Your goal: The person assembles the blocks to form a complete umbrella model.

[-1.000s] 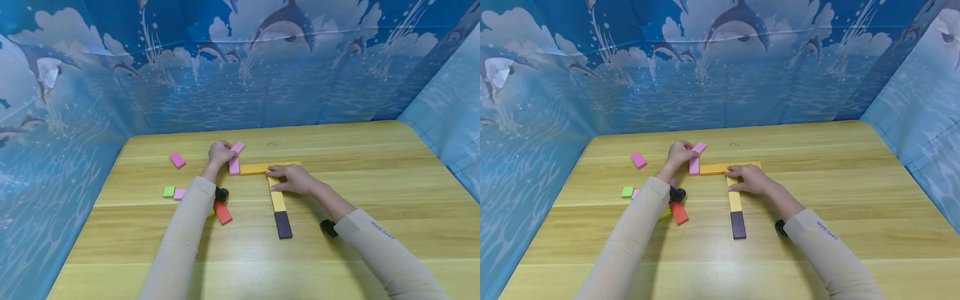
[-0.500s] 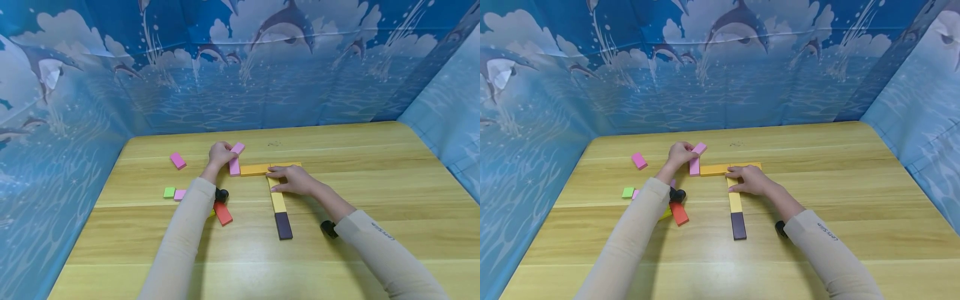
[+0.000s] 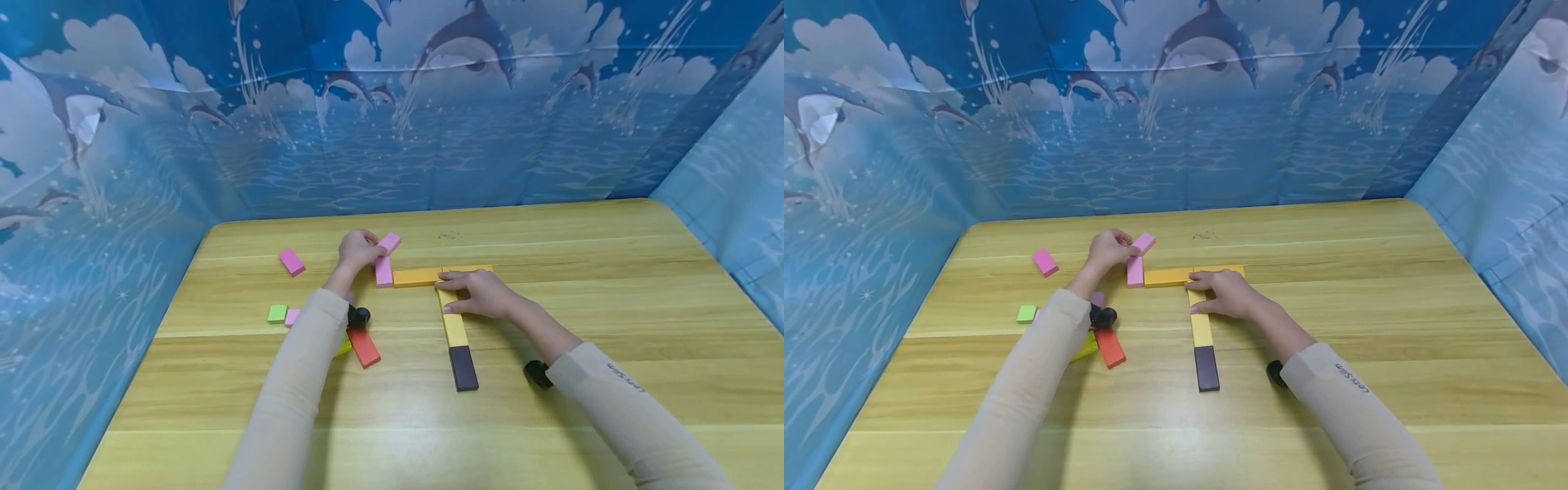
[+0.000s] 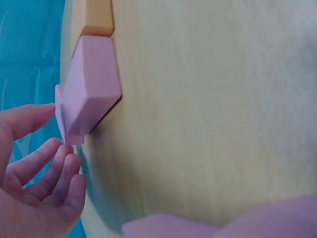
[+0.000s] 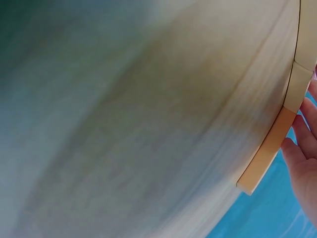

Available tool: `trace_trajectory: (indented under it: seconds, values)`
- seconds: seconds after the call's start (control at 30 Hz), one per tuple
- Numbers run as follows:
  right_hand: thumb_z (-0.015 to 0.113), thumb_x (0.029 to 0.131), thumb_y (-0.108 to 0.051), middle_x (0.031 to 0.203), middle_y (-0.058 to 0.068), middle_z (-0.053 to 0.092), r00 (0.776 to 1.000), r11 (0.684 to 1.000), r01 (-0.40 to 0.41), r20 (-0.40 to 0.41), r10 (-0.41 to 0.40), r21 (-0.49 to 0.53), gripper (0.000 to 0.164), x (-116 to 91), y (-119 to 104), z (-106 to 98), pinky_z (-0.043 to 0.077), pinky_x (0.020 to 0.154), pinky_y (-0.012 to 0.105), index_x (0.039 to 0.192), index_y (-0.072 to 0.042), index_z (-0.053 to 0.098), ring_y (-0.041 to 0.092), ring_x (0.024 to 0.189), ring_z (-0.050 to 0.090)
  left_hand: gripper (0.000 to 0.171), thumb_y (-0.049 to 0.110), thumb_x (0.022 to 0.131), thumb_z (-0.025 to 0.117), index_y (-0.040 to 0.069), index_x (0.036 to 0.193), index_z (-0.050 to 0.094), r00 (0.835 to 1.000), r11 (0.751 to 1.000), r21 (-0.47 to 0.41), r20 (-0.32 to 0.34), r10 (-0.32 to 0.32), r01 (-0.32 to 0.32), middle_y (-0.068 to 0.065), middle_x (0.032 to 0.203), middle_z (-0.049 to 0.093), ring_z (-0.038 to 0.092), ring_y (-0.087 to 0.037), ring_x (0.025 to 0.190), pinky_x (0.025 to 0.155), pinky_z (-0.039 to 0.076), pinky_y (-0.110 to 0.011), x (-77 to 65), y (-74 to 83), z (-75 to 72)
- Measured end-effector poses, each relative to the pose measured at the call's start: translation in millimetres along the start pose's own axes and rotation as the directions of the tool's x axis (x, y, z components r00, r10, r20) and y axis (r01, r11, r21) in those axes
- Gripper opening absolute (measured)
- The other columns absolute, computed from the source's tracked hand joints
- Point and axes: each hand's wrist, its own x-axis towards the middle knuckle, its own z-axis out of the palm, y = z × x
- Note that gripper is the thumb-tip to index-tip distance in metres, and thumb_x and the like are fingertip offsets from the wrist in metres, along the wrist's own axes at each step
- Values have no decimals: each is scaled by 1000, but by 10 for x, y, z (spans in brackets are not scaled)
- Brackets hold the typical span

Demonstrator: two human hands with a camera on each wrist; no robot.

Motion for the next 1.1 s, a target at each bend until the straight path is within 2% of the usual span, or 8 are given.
trace_trajectory:
  seconds: [0.17, 0.23, 0.4, 0.6, 0.8, 1.1]
  values:
    - [71, 82, -28, 135, 17, 48, 1000, 1000, -2, 0, 2, 5, 53, -6, 3, -9, 37, 98, 49, 127, -3, 58, 34, 125, 43, 34, 15, 75, 72, 1, 106, 66, 1000, 1000, -20, -8, 9, -9, -11, 94, 65, 58, -22, 84, 73, 45, -31, -8, 3, -62]
    - [71, 82, -28, 135, 17, 48, 1000, 1000, -2, 1, 2, 7, 53, -7, 2, -10, 37, 98, 49, 127, -3, 58, 34, 125, 43, 36, 15, 79, 71, 2, 111, 64, 1000, 1000, -19, 6, -2, 2, -12, 100, 65, 57, -24, 87, 75, 45, -32, -47, 20, -102]
    - [71, 82, -28, 135, 17, 48, 1000, 1000, 0, 6, 0, 6, 53, -6, -4, -5, 37, 98, 49, 127, -2, 58, 34, 125, 42, 36, 16, 82, 69, 0, 115, 63, 999, 999, -15, -8, 35, -35, -14, 102, 64, 58, -25, 88, 72, 45, -33, -126, 20, -203]
    - [71, 82, -27, 135, 17, 48, 1000, 1000, -5, 9, 5, 14, 53, -4, -12, -7, 36, 99, 49, 127, -2, 57, 34, 126, 42, 35, 14, 84, 67, -1, 115, 63, 997, 997, -31, -24, 69, -69, -17, 103, 63, 57, -28, 93, 80, 45, -40, -183, -17, -376]
    - [70, 82, -27, 136, 17, 47, 1000, 1000, -12, 12, 12, 15, 53, -3, -14, -9, 36, 99, 49, 127, -2, 57, 34, 126, 42, 36, 15, 85, 66, -1, 117, 62, 995, 997, -27, -59, 75, -77, -18, 106, 62, 56, -30, 98, 84, 43, -42, -224, -144, -598]
    - [70, 83, -27, 136, 18, 47, 1000, 1000, -12, 16, 12, 14, 53, 2, -9, -7, 36, 99, 49, 127, -2, 57, 34, 127, 41, 38, 16, 85, 65, -1, 118, 60, 994, 999, -42, -113, 9, -14, -21, 108, 59, 54, -32, 99, 82, 44, -42, -323, -380, -959]
